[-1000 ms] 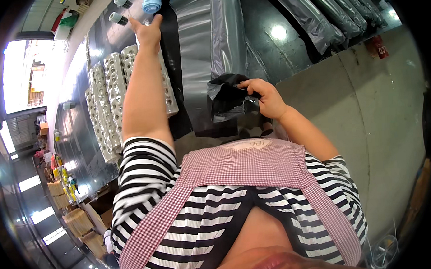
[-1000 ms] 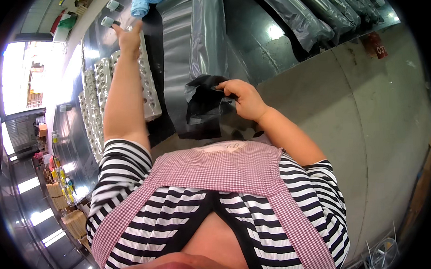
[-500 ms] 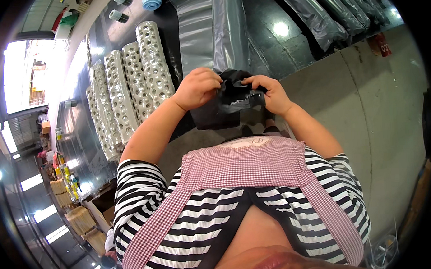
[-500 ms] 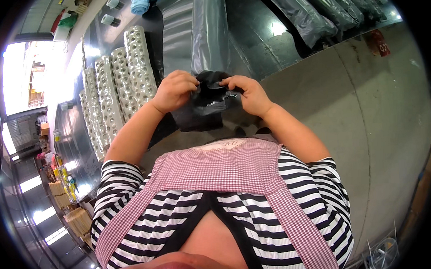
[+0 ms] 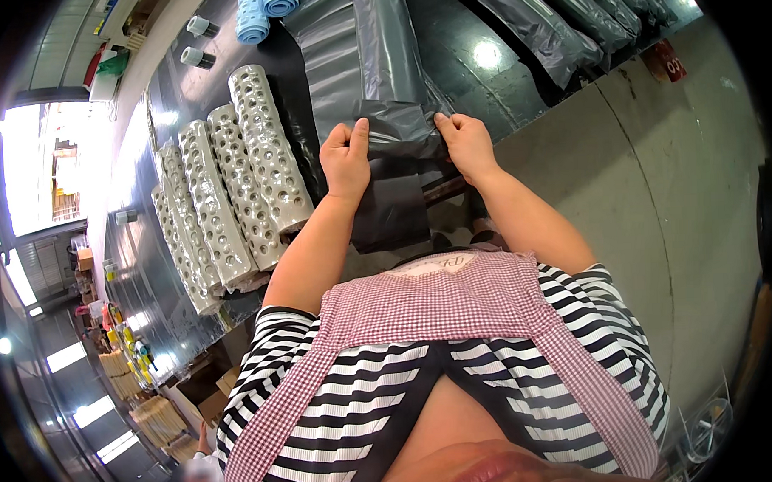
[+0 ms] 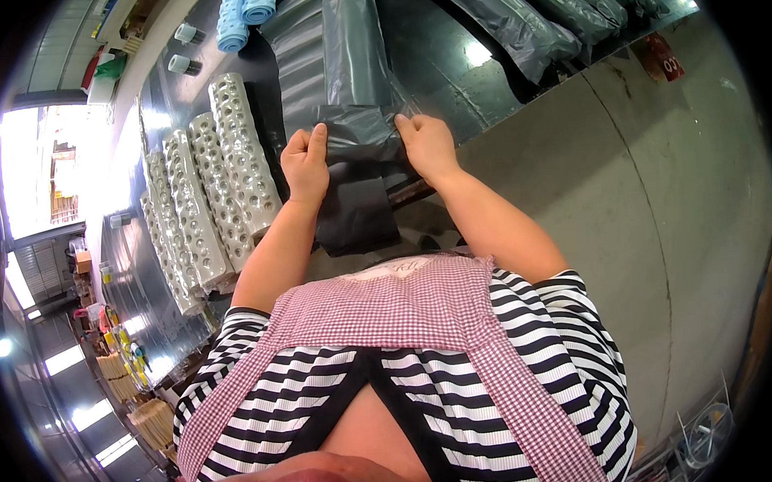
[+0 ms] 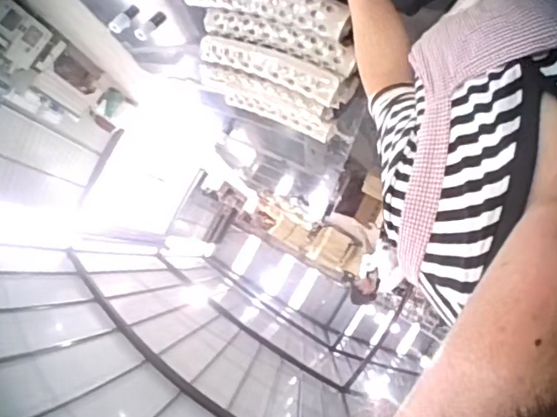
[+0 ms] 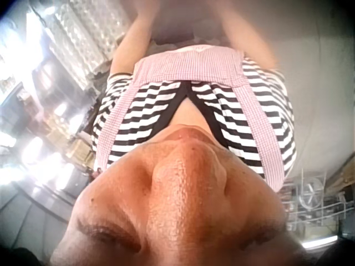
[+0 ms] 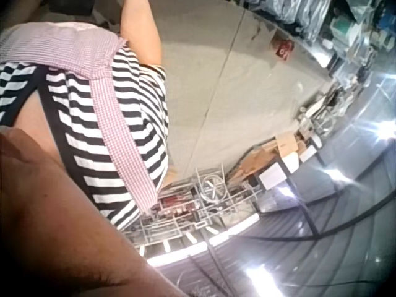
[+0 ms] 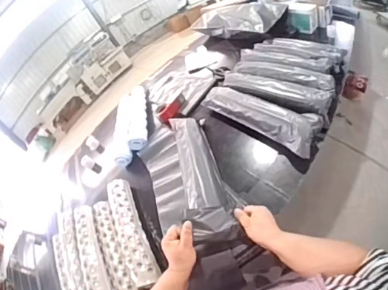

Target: The person places foam cylinders into plastic bags and seals the bags using adhesive tape and shears. The person handles multiple foam items one at a time, inserting them into individual bags and securing the ends.

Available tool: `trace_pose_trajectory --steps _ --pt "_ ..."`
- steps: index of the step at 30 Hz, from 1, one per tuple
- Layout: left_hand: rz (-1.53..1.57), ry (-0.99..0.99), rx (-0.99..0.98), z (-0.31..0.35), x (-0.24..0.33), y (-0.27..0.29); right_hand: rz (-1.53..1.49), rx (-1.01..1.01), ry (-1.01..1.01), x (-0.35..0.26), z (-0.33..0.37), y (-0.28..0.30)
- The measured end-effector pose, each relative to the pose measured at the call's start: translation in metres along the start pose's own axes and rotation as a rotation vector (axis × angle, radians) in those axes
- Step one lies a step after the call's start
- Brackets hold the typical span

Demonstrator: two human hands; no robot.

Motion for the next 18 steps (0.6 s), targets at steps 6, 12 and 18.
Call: trace_pose_trajectory --steps 6,12,18 --pt "-0.164 0.061 -0.038 -0.001 -0.029 -0.003 0.498 -0.070 0.090 -0.010 -0.009 -0.018" --pt "-0.159 0.188 -0.210 -0.016 -0.012 0.003 0.591 -0.017 0.168 -0.042 -0.023 -0.019" --pt "0.074 0.269 -0.287 -0.011 0.013 -0.012 0.528 -0.051 0.107 -0.057 -0.063 -0.059"
Point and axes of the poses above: each hand's wrist, its own z-axis away from the middle knuckle, its own y-axis out of the back of the hand, x = y × z, the point moved 2 cm from there along -z, towards the middle knuckle, and after that the axes turned 12 degrees about -z, right-handed, at the moved point
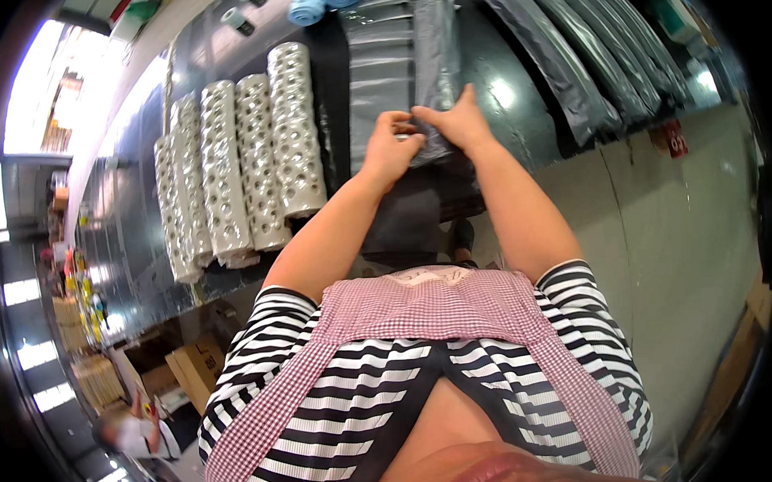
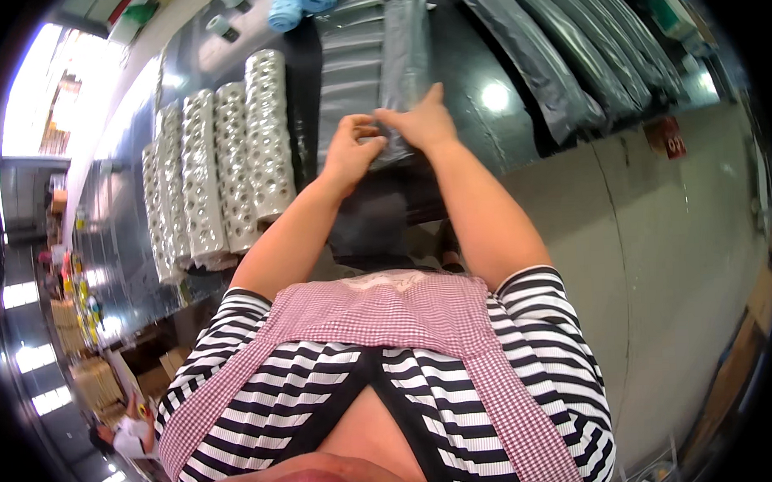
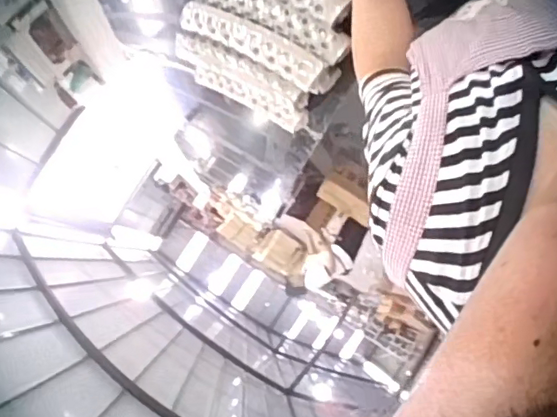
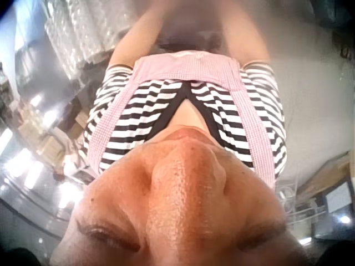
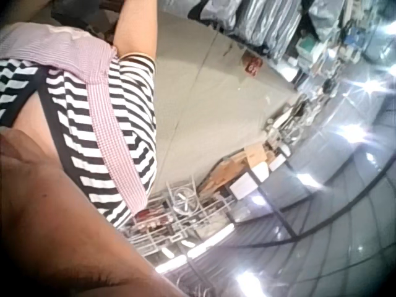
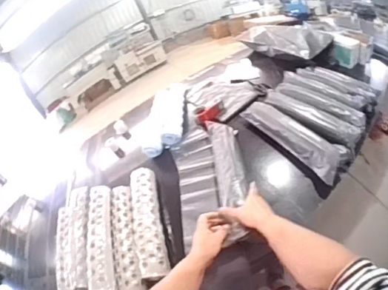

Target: The person places foam cylinders into plastic bags and seals the bags using adhesive tape and shears. The person handles multiple foam items one at a time, inserting them into individual bags and securing the ends.

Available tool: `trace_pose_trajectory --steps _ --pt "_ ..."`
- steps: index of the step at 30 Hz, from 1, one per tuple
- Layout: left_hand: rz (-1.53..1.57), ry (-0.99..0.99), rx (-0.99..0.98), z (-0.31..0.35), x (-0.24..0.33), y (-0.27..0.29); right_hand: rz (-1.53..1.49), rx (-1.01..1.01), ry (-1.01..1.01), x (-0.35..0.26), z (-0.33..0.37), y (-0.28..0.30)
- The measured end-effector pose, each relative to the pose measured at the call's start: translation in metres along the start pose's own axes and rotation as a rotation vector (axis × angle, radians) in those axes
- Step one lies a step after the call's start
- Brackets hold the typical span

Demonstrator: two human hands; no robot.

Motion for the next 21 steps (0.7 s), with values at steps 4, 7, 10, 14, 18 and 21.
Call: trace_pose_trajectory --steps 4,7,10,14,18,21 --pt "-0.253 -0.132 -0.153 0.017 0.013 0.048 -0.900 -0.373 -0.206 0.017 -0.006 0.046" --pt "-0.985 -0.238 0.507 0.026 -0.007 0.120 -0.856 -0.255 -0.072 0.047 -0.001 0.111" --pt "-1.184 0.261 0.351 0.036 -0.036 0.157 -0.287 -0.081 0.214 0.043 0.001 0.156" --pt "-1.117 0.363 0.236 0.028 -0.025 0.149 0.605 0.171 0.064 0.025 -0.004 0.166" --pt "-0.347 0.154 0.331 0.015 -0.048 0.178 0.488 0.371 0.832 -0.003 0.030 0.109" --pt "0.241 0.039 0.262 0.045 0.006 0.141 -0.528 -0.537 0.208 -0.011 0.084 0.035"
Point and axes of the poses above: each hand's wrist, its own z-axis away from the middle knuckle, its own y-axis out of the back of the hand, x = y × z, the point moved 2 cm from there along -z, towards the middle knuckle, and after that the axes turned 12 degrees about -z, right-handed, at the moved point
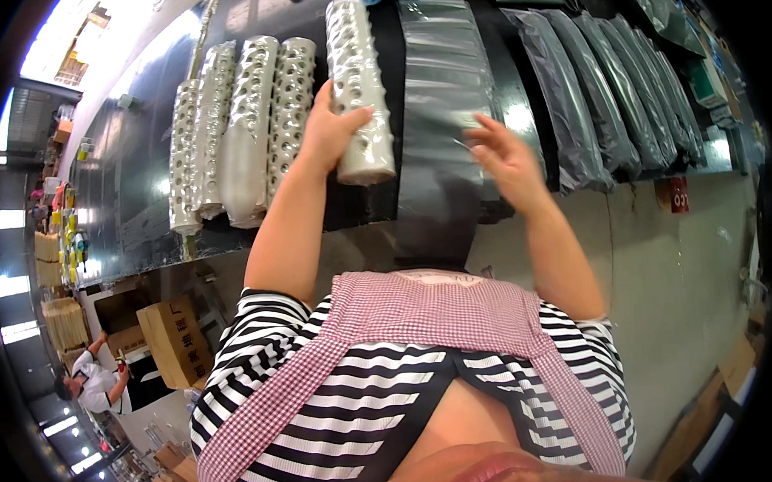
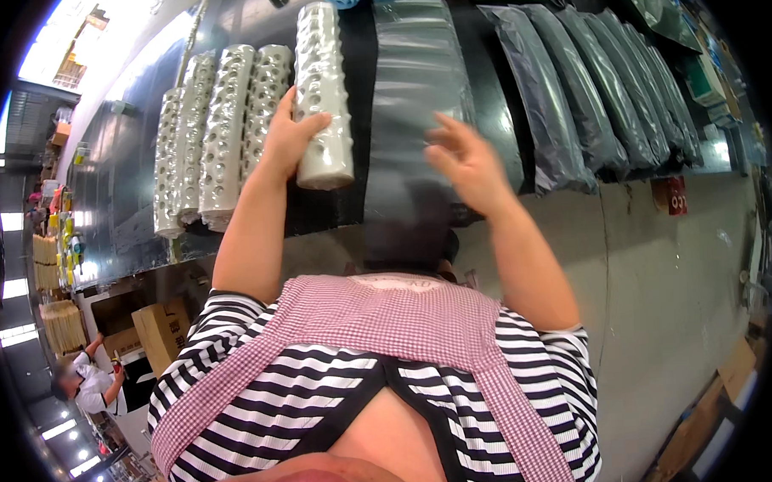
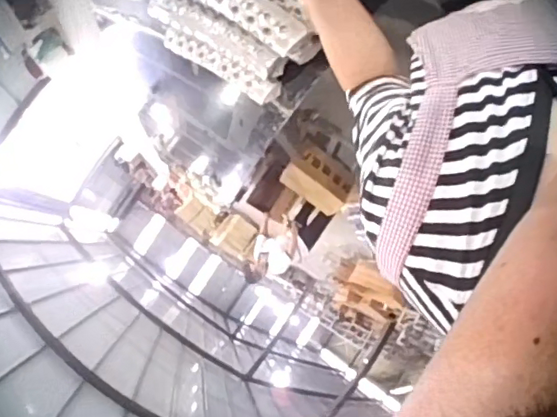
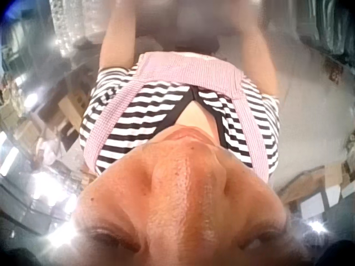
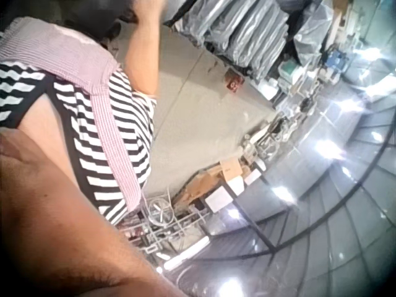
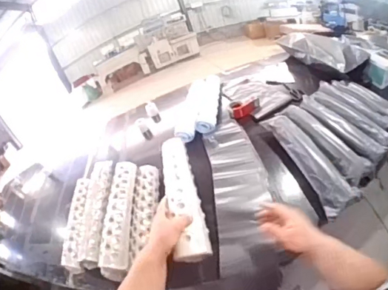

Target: The person places foam cylinders into plastic bags and seals the bags using adhesive tape and shears. The person handles multiple foam items one at a time, inserting them into individual bags and securing the ends.

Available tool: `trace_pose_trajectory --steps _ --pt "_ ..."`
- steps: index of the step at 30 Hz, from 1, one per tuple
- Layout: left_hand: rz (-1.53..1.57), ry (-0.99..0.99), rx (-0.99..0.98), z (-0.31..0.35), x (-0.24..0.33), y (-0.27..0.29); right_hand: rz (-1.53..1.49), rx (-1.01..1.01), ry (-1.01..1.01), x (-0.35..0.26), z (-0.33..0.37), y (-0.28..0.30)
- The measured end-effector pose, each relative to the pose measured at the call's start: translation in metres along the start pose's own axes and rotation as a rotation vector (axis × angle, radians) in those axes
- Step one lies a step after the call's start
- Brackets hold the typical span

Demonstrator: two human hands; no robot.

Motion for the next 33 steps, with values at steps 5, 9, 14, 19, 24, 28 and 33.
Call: trace_pose_trajectory --steps 5,9,14,19,24,28,33 --pt "0.199 -0.351 -0.341 0.067 -0.018 -0.077 -0.552 -0.099 -0.010 0.017 -0.015 -0.017" --pt "-1.037 -0.902 -0.690 0.047 -0.075 -0.092 -0.855 -0.011 -0.107 -0.007 0.035 0.029" --pt "-1.413 -0.930 -0.532 -0.045 -0.073 -0.142 -1.011 0.010 -0.120 -0.007 0.083 0.040" --pt "-1.540 -0.895 -0.338 -0.111 -0.050 -0.162 -1.005 0.007 -0.065 0.017 0.100 0.049" --pt "-1.264 -0.905 -0.519 -0.053 -0.032 -0.170 -1.023 0.075 -0.104 0.027 0.119 0.051" --pt "-1.033 -1.013 -0.260 0.009 -0.064 -0.158 -0.973 0.098 -0.114 0.041 0.124 0.054" --pt "-1.228 -1.090 -0.272 0.004 -0.075 -0.166 -0.857 0.096 -0.069 0.034 0.125 0.041"
Point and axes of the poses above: each hand's wrist, its own z-axis away from the middle knuckle, its own y-axis out of the back of the hand, x = y × z, the point moved 2 cm from there along -z, towards the middle knuckle, and after that the axes turned 12 degrees about -z, right-handed, at the moved point
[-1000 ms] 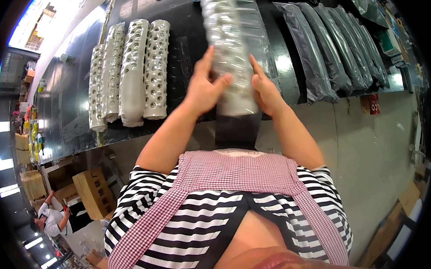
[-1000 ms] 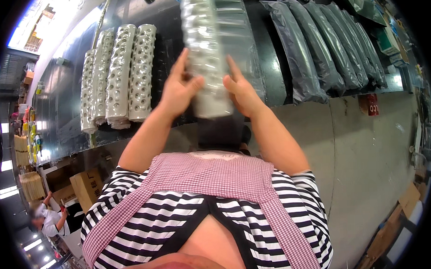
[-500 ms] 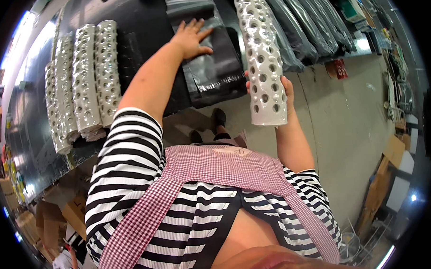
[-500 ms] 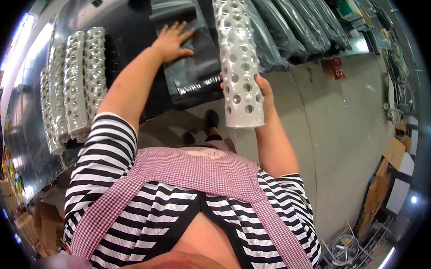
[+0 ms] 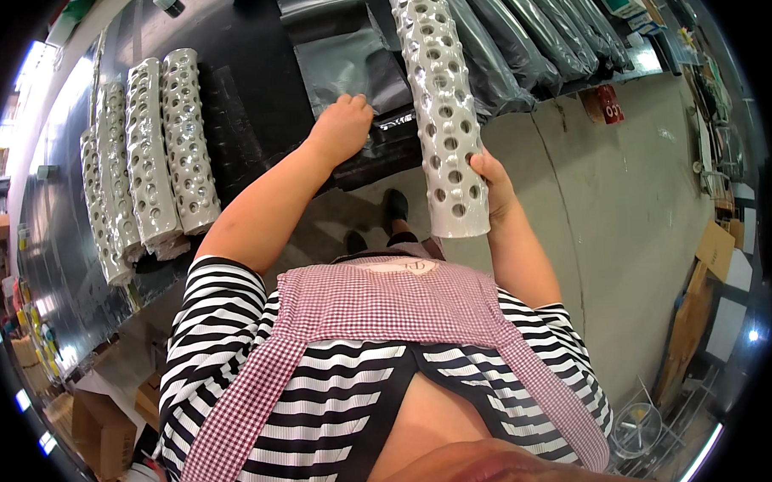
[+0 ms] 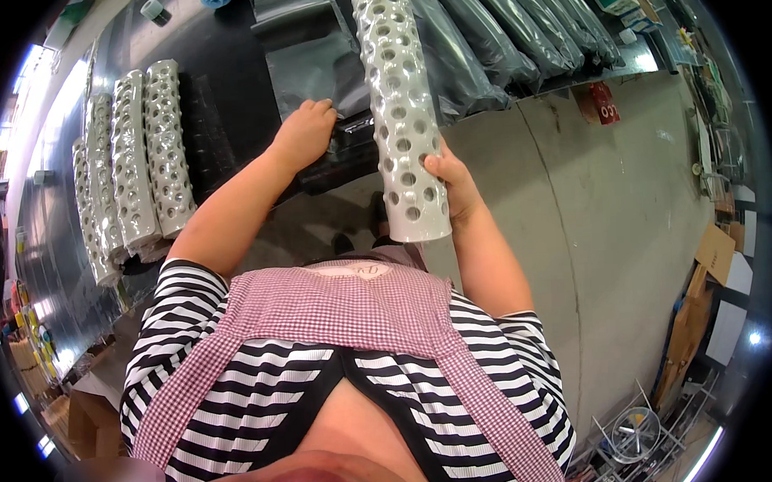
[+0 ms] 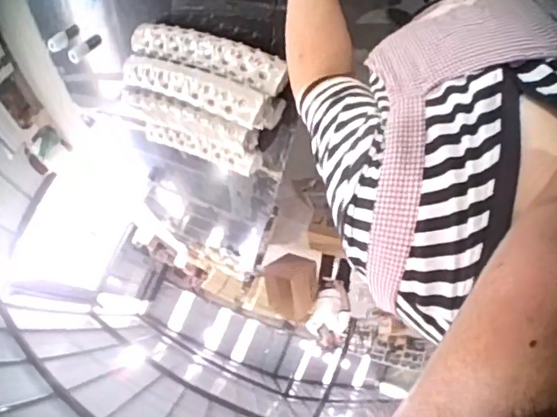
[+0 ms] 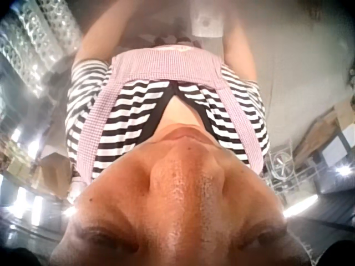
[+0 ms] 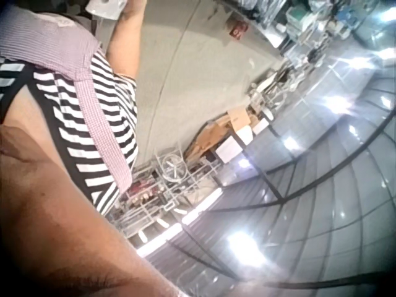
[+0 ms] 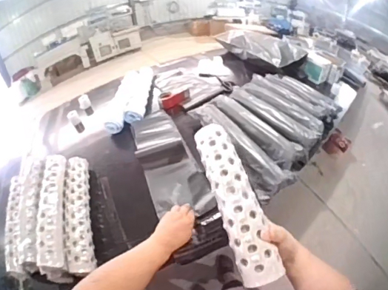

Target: The person places foam cylinders into plastic bags and seals the bags using adhesive tape and shears. The person handles multiple foam items one at a time, inserting them into individual bags and securing the ends.

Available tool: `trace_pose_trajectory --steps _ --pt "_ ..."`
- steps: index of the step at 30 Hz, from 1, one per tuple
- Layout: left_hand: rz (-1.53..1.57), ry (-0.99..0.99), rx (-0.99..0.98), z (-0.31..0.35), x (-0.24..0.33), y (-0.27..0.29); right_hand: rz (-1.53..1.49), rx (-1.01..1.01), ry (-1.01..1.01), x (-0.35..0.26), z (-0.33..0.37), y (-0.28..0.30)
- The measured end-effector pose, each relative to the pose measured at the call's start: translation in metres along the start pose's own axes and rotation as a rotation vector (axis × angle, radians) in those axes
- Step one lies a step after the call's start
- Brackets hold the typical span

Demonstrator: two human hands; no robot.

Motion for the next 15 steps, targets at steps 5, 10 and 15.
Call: trace_pose_trajectory --steps 5,10,15 --pt "-0.062 0.016 -0.035 -0.015 0.000 -0.002 0.078 0.002 -0.017 0.010 0.007 -0.009" --pt "0.110 0.054 0.036 -0.017 -0.008 0.004 0.069 0.000 -0.045 0.019 0.010 -0.013" --pt "0.065 0.065 0.142 0.004 -0.017 -0.011 -0.097 -0.123 -0.141 0.032 -0.029 -0.038"
Point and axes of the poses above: each hand's wrist, its own z-axis away from the middle knuckle, its own y-axis out of the back of the hand, x = y × z, the point moved 2 cm from there along -z, towards the middle knuckle, and after that the axes turned 12 degrees about -z, right-handed, at the moved point
